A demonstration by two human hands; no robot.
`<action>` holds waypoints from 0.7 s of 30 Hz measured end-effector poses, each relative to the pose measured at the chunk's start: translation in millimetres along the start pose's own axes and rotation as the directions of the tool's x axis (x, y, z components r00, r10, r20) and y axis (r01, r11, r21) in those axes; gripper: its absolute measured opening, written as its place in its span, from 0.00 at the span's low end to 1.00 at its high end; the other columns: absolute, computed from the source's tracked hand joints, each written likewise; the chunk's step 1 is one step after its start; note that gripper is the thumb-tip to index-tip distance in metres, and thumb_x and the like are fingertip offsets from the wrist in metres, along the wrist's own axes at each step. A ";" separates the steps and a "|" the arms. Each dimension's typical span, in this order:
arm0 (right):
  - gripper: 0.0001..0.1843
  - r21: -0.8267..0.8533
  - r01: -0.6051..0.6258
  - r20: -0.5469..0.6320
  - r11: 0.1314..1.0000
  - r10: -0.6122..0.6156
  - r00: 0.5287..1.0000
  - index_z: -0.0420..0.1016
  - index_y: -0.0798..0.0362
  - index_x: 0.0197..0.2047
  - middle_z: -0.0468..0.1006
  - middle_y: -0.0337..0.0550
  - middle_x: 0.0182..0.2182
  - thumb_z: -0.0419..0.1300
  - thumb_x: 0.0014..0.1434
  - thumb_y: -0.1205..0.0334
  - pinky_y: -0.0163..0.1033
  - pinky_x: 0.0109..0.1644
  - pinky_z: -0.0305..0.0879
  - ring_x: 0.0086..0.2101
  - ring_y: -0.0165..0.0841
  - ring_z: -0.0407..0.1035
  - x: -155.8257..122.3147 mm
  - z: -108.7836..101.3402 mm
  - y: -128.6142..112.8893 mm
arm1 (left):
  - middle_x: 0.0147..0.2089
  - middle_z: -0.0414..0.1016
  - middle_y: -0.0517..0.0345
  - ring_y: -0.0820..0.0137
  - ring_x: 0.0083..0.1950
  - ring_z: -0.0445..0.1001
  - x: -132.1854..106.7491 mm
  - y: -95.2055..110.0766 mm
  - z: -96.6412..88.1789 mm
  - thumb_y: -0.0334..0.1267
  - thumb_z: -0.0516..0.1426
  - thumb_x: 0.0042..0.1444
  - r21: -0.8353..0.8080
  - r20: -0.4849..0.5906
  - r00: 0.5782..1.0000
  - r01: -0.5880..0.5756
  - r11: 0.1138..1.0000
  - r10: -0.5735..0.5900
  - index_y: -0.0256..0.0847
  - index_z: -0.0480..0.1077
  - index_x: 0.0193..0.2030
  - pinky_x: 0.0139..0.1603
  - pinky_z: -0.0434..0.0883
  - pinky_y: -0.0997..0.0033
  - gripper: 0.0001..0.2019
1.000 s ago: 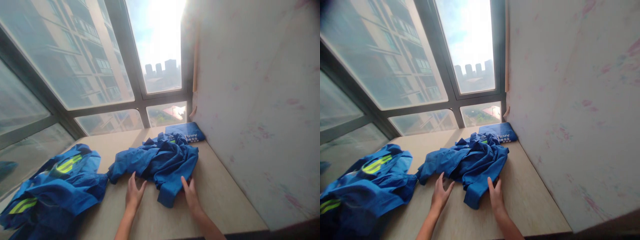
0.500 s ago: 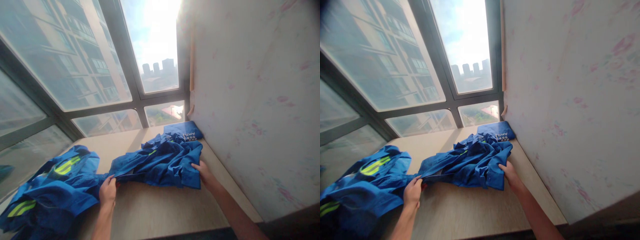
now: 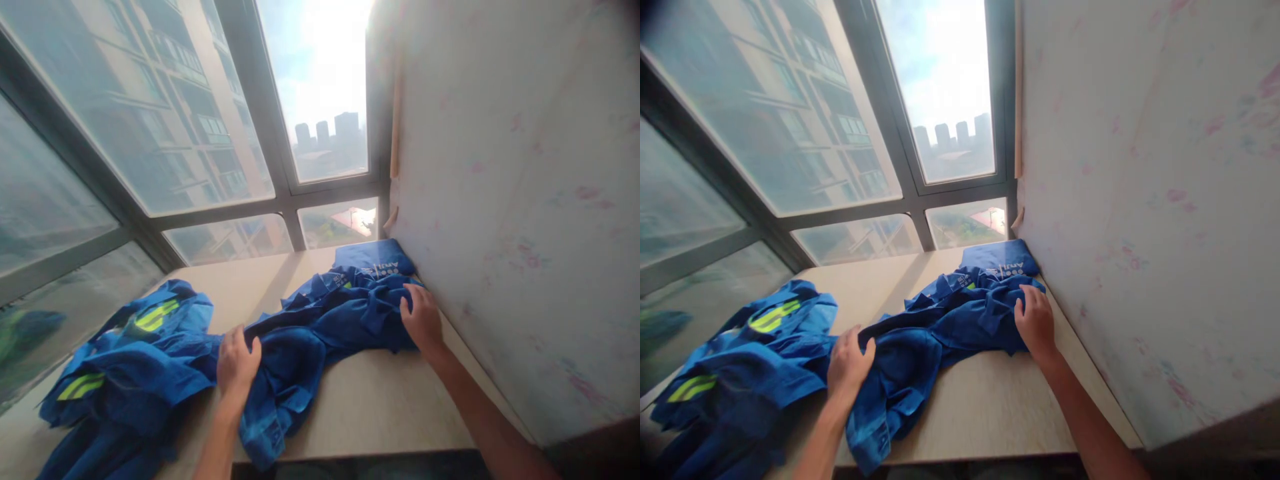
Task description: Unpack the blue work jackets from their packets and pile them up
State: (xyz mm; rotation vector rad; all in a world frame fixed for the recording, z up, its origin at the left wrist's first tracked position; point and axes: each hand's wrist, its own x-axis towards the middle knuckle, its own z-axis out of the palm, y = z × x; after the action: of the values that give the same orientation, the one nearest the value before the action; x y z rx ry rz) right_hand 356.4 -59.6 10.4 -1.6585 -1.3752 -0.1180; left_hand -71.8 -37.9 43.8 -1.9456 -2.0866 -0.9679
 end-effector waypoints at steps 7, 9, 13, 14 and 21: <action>0.13 0.255 0.370 0.386 0.894 -0.445 0.809 0.76 0.51 0.47 0.79 0.47 0.43 0.51 0.65 0.67 0.43 0.55 0.64 0.47 0.39 0.68 -64.6 68.3 -104.3 | 0.63 0.69 0.44 0.51 0.66 0.64 -50.5 93.6 19.8 0.34 0.53 0.60 -0.010 0.023 0.892 -0.451 0.892 0.452 0.43 0.72 0.56 0.67 0.59 0.46 0.18; 0.12 0.215 0.351 0.460 0.911 -0.411 0.787 0.75 0.52 0.49 0.78 0.47 0.43 0.53 0.65 0.67 0.43 0.52 0.65 0.45 0.39 0.68 -73.6 91.5 -117.1 | 0.62 0.70 0.45 0.53 0.64 0.67 -55.9 103.8 37.5 0.34 0.52 0.61 -0.075 0.121 0.843 -0.519 0.851 0.525 0.43 0.71 0.58 0.65 0.63 0.50 0.19; 0.11 0.039 0.324 0.586 0.945 -0.284 0.759 0.75 0.53 0.49 0.76 0.49 0.46 0.57 0.64 0.63 0.43 0.47 0.66 0.46 0.41 0.67 -83.2 120.0 -114.2 | 0.57 0.74 0.39 0.52 0.56 0.72 -61.3 84.5 81.9 0.35 0.50 0.59 -0.008 0.220 0.871 -0.448 0.894 0.438 0.35 0.70 0.57 0.54 0.72 0.53 0.21; 0.10 0.013 0.341 0.603 0.940 -0.279 0.748 0.76 0.53 0.46 0.76 0.49 0.47 0.56 0.65 0.62 0.44 0.47 0.66 0.46 0.41 0.67 -84.9 123.1 -110.8 | 0.54 0.75 0.37 0.51 0.54 0.74 -62.1 75.1 91.9 0.36 0.49 0.58 0.021 0.227 0.885 -0.422 0.906 0.407 0.33 0.71 0.56 0.52 0.72 0.54 0.21; 0.13 0.027 0.193 0.605 0.981 -0.170 0.778 0.81 0.49 0.42 0.80 0.43 0.42 0.55 0.64 0.57 0.38 0.42 0.66 0.42 0.37 0.72 -89.8 132.7 -94.9 | 0.45 0.79 0.42 0.53 0.45 0.77 -61.4 32.3 118.8 0.43 0.47 0.58 -0.158 0.165 0.820 -0.526 0.836 0.547 0.38 0.74 0.44 0.50 0.72 0.55 0.18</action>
State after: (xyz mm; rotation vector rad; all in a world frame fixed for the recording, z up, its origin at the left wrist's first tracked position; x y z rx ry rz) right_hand 185.4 -39.1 -60.3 -1.6578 -2.0278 0.3140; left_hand 6.7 -28.8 -68.7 -2.5771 -1.4233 -0.7861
